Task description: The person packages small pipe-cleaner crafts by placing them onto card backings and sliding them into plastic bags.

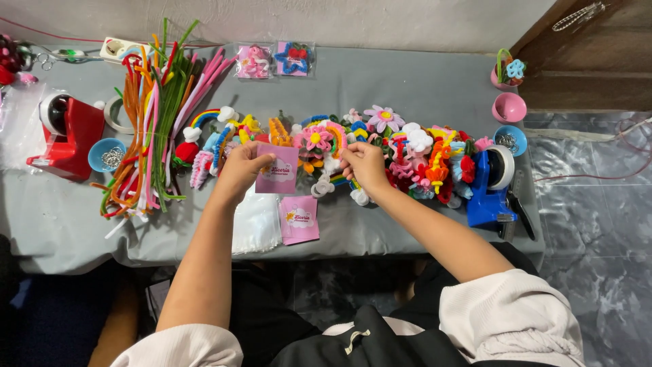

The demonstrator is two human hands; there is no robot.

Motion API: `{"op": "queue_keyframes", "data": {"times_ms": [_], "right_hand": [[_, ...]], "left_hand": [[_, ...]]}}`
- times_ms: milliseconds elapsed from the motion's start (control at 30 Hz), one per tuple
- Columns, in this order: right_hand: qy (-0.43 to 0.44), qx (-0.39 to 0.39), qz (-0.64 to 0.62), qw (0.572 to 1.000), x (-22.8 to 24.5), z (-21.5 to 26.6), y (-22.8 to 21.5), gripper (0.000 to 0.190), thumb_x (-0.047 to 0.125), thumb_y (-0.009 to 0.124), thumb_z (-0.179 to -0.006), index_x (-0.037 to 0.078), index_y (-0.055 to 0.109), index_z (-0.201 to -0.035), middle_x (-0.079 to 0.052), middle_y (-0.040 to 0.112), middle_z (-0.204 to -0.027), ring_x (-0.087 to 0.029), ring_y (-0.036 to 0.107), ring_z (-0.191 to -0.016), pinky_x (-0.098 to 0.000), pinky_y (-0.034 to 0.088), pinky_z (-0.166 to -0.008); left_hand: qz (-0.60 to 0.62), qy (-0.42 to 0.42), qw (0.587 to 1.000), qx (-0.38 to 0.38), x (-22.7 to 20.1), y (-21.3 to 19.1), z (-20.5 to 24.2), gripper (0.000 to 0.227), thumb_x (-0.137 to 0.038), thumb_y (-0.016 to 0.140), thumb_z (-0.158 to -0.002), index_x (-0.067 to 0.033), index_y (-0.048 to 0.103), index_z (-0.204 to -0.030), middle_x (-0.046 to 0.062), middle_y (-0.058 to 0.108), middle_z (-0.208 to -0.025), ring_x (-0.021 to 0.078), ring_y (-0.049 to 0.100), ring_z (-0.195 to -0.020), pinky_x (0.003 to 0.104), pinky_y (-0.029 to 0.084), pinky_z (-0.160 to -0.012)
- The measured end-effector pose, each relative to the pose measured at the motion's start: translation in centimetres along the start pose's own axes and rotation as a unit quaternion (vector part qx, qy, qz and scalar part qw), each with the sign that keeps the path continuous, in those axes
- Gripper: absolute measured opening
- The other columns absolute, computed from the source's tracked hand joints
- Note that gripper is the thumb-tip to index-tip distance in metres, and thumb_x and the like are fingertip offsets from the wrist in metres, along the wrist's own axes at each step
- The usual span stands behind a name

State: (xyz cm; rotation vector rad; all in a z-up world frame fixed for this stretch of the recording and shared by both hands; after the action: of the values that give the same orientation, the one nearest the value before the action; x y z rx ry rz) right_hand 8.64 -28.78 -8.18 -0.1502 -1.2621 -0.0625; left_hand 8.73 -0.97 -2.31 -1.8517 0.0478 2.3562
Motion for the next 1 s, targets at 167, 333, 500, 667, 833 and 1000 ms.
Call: {"op": "queue_keyframes", "data": {"times_ms": [167, 333, 500, 667, 833, 1000], "right_hand": [[-0.060, -0.031, 0.033, 0.997, 2.0, 0.4, -2.7, 0.014, 0.010, 0.069, -0.090, -0.001, 0.070, -0.098, -0.016, 0.071, -0.066, -0.016, 0.066, -0.043, -0.0228, 0.058, -0.036], [-0.084, -0.049, 0.041, 0.994, 3.4, 0.9, -6.0, 0.015, 0.011, 0.068, -0.091, -0.002, 0.070, -0.099, -0.013, 0.069, -0.066, -0.012, 0.065, -0.047, -0.0198, 0.056, -0.039], [-0.090, -0.076, 0.013, 0.993, 3.9, 0.8, -8.6, 0.012, 0.013, 0.074, -0.090, 0.002, 0.072, -0.095, -0.008, 0.065, -0.061, -0.011, 0.062, -0.044, -0.0185, 0.052, -0.035], [-0.092, -0.057, -0.016, 0.994, 4.8, 0.5, -9.0, 0.009, 0.012, 0.075, -0.088, 0.004, 0.072, -0.092, -0.008, 0.063, -0.059, -0.012, 0.064, -0.049, -0.0195, 0.055, -0.043], [-0.087, -0.027, -0.059, 0.994, 5.0, 0.6, -8.8, 0.012, 0.009, 0.075, -0.089, 0.001, 0.072, -0.098, -0.009, 0.064, -0.065, -0.014, 0.069, -0.056, -0.0218, 0.060, -0.051], [-0.052, -0.002, -0.076, 0.996, 3.5, 0.1, -8.6, 0.010, 0.005, 0.068, -0.089, 0.001, 0.068, -0.099, -0.005, 0.063, -0.069, -0.011, 0.069, -0.059, -0.0202, 0.059, -0.054]], "left_hand": [[0.000, 0.000, 1.000, 0.008, 0.6, 0.5, -0.2, 0.019, -0.005, 0.075, -0.085, -0.0051, 0.076, -0.103, 0.006, 0.072, -0.088, 0.0166, 0.065, -0.085, 0.033, 0.051, -0.088], [0.001, -0.007, 1.000, 0.011, 0.0, 1.0, 0.2, 0.020, -0.006, 0.074, -0.083, -0.0066, 0.076, -0.103, 0.002, 0.071, -0.084, 0.0128, 0.063, -0.080, 0.028, 0.051, -0.084], [-0.010, -0.010, 1.000, 0.016, 0.4, 1.3, 0.2, 0.019, -0.005, 0.073, -0.081, -0.0070, 0.076, -0.100, 0.002, 0.071, -0.082, 0.0124, 0.063, -0.078, 0.027, 0.051, -0.082], [-0.013, -0.014, 1.000, 0.015, 0.3, 1.4, 0.5, 0.022, -0.005, 0.073, -0.080, -0.0076, 0.077, -0.102, 0.001, 0.071, -0.082, 0.0118, 0.063, -0.078, 0.026, 0.051, -0.081], [-0.015, -0.020, 1.000, 0.018, 1.0, 1.3, 0.7, 0.023, -0.006, 0.072, -0.081, -0.0080, 0.077, -0.103, 0.001, 0.072, -0.082, 0.0116, 0.063, -0.077, 0.027, 0.051, -0.081], [-0.015, -0.026, 0.999, 0.025, 0.3, 2.5, 1.7, 0.024, -0.006, 0.072, -0.079, -0.0089, 0.077, -0.103, -0.001, 0.072, -0.082, 0.0099, 0.063, -0.078, 0.025, 0.051, -0.080]]}}
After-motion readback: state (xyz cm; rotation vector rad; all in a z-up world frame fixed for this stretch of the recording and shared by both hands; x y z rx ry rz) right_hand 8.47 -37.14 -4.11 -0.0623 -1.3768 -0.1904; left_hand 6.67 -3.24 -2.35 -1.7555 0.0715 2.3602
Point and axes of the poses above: each hand's wrist, its own z-axis away from the middle knuckle, its own y-axis out of the palm, x = y × z, the point moved 9 cm from there along -z, towards the middle knuckle
